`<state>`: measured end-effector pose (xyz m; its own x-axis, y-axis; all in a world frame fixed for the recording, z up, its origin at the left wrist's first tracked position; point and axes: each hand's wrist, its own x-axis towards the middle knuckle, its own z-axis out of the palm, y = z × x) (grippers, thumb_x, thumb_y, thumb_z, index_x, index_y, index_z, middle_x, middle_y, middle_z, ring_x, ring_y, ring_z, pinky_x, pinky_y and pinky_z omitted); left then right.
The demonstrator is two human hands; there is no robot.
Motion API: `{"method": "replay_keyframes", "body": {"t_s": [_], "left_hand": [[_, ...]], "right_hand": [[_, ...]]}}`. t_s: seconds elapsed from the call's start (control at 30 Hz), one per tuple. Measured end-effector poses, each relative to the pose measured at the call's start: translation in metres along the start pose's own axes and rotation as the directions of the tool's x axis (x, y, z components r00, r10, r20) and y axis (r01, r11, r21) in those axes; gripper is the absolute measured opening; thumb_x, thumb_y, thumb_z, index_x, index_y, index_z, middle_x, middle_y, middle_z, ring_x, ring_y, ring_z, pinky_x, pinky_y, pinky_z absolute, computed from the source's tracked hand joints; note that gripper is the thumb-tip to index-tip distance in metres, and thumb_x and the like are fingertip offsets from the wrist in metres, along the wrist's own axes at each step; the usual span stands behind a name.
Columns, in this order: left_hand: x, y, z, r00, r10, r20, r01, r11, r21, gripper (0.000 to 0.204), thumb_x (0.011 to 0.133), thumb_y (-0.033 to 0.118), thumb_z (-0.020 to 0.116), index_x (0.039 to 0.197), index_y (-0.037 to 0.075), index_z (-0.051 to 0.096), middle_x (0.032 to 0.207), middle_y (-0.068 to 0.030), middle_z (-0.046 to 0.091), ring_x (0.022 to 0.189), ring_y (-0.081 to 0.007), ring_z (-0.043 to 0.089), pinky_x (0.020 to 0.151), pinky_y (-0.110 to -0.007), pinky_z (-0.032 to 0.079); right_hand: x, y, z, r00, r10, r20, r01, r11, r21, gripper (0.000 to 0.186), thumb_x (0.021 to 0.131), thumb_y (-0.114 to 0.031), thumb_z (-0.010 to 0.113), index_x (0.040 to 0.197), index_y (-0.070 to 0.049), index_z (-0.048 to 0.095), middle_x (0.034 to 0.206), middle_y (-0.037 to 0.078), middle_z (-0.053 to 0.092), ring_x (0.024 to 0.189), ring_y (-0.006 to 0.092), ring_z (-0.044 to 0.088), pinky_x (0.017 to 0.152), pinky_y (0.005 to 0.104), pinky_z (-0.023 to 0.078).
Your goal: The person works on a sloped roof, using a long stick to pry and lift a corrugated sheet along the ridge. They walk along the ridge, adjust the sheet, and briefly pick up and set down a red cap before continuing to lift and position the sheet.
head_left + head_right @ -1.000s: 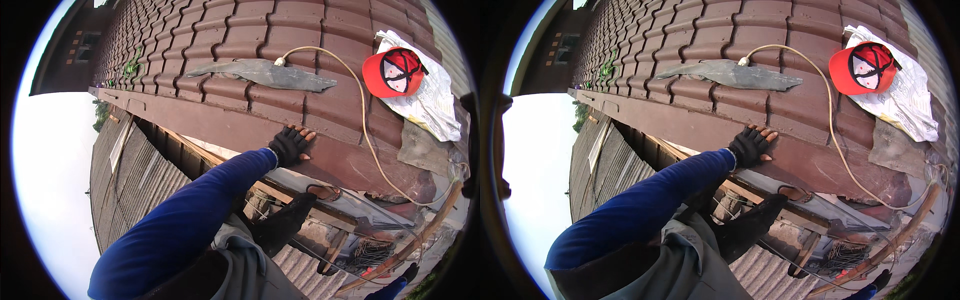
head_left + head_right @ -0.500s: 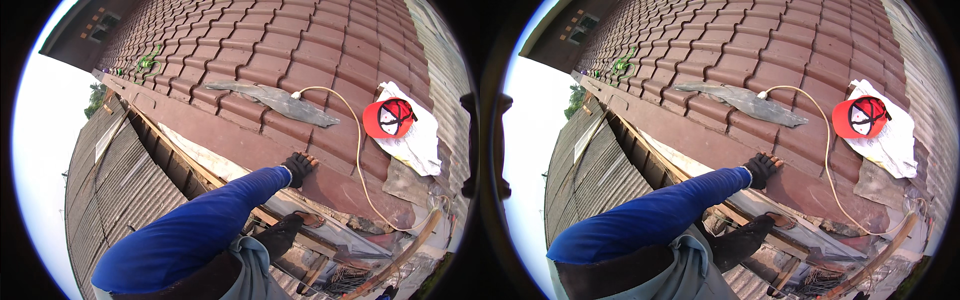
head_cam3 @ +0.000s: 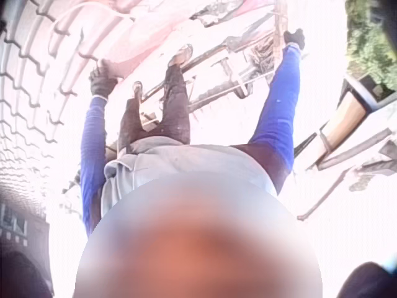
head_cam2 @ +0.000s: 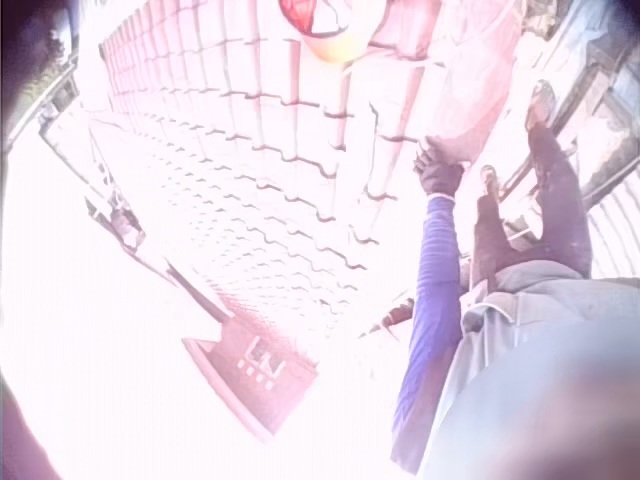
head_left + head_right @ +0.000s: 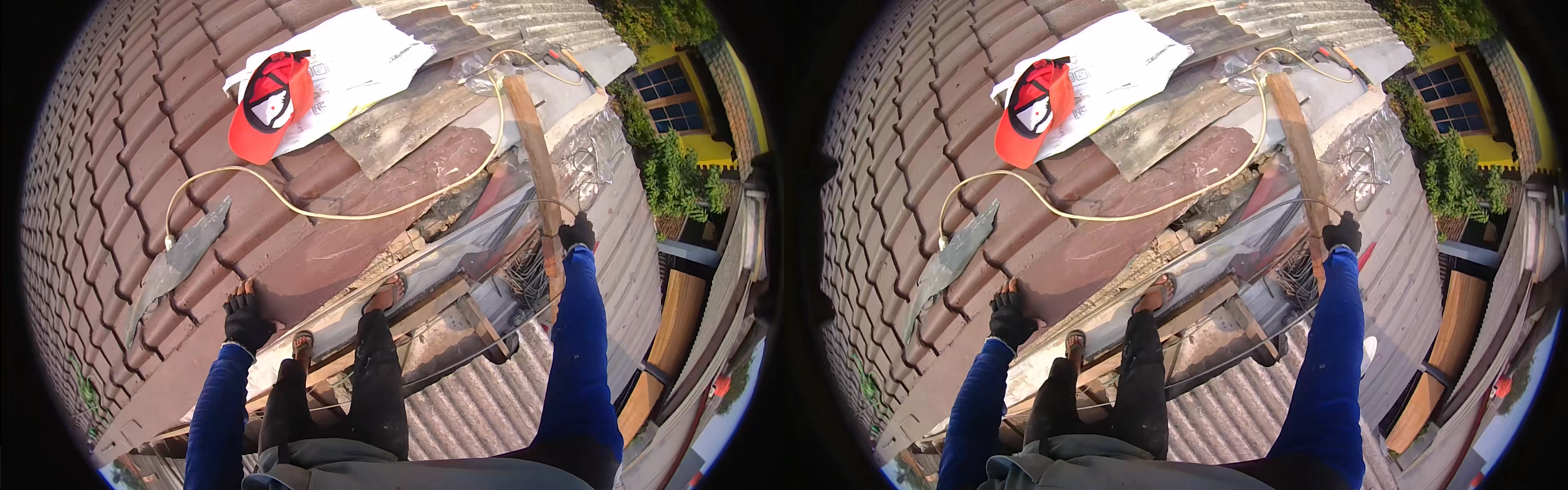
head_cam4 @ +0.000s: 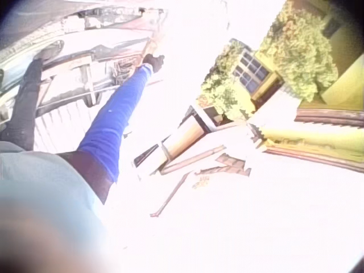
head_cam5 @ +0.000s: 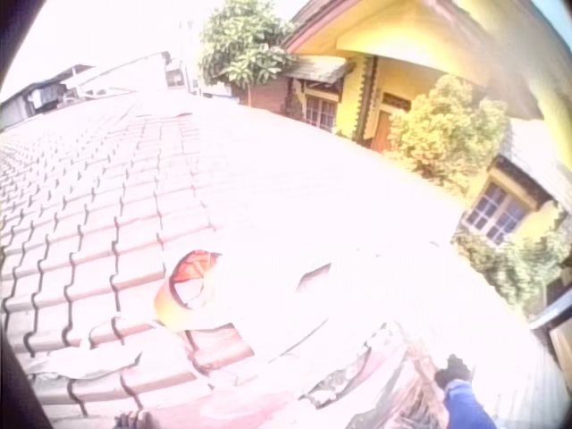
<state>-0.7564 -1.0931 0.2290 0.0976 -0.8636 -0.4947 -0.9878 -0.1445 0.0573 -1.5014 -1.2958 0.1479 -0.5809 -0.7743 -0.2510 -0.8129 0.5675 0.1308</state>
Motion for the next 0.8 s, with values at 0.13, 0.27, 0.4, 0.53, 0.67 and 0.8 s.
{"method": "replay_keyframes", "body": {"t_s": [0.13,0.27,0.4,0.53,0.67,0.8], "left_hand": [[0.0,-0.001,0.002,0.998,0.053,-0.03,-0.052,0.998,0.032,0.12,0.053,0.024,0.089,0.15,0.0,0.022,0.146,-0.0243,0.037,0.137,-0.0417,0.034,0.115,-0.05,0.027],[0.002,-0.01,0.01,1.0,0.027,0.009,-0.027,0.998,0.048,0.12,0.055,0.022,0.088,0.151,-0.002,0.02,0.148,-0.0265,0.034,0.139,-0.0424,0.032,0.116,-0.049,0.027],[0.003,-0.011,0.011,0.998,-0.009,0.055,0.002,0.992,0.123,0.118,0.058,0.023,0.086,0.151,-0.003,0.018,0.149,-0.0272,0.033,0.14,-0.0428,0.03,0.116,-0.049,0.026],[0.003,-0.012,0.011,0.996,-0.023,0.085,0.013,0.992,0.122,0.118,0.059,0.023,0.084,0.152,-0.005,0.016,0.15,-0.0275,0.032,0.14,-0.0429,0.03,0.117,-0.048,0.026],[0.006,-0.017,0.014,0.994,-0.029,0.109,0.011,0.987,0.163,0.119,0.06,0.025,0.083,0.152,-0.006,0.014,0.148,-0.0293,0.033,0.138,-0.0443,0.032,0.115,-0.049,0.027],[0.01,-0.021,0.014,0.988,-0.034,0.151,0.012,0.989,0.15,0.119,0.061,0.026,0.082,0.151,-0.008,0.013,0.147,-0.0305,0.033,0.137,-0.0449,0.032,0.115,-0.049,0.026]], "right_hand": [[-0.009,-0.023,-0.006,0.998,0.05,0.048,-0.053,0.995,0.083,0.061,0.073,-0.027,0.067,0.13,-0.011,0.052,0.123,0.022,0.061,0.115,0.0425,0.059,0.097,0.0482,0.049],[-0.014,-0.041,-0.008,0.999,-0.002,-0.036,0.008,0.985,0.173,0.059,0.073,-0.027,0.069,0.127,-0.008,0.053,0.119,0.024,0.062,0.11,0.0433,0.061,0.093,0.05,0.05],[-0.008,-0.056,0.0,0.993,-0.067,-0.098,0.091,0.962,0.259,0.058,0.072,-0.028,0.069,0.125,-0.009,0.054,0.116,0.023,0.063,0.105,0.0426,0.062,0.09,0.0518,0.051],[-0.002,-0.077,0.018,0.991,-0.04,-0.129,0.061,0.985,0.16,0.06,0.071,-0.028,0.066,0.127,-0.011,0.055,0.12,0.018,0.062,0.111,0.0401,0.06,0.09,0.0542,0.049],[0.001,-0.08,0.029,0.995,0.0,-0.105,0.008,0.997,0.078,0.06,0.072,-0.028,0.064,0.13,-0.013,0.055,0.123,0.017,0.061,0.114,0.0377,0.059,0.093,0.0518,0.047],[0.006,-0.073,0.035,0.999,-0.002,-0.043,0.008,0.991,0.132,0.06,0.073,-0.027,0.064,0.131,-0.012,0.055,0.124,0.017,0.061,0.114,0.0371,0.06,0.094,0.0519,0.048]]}}
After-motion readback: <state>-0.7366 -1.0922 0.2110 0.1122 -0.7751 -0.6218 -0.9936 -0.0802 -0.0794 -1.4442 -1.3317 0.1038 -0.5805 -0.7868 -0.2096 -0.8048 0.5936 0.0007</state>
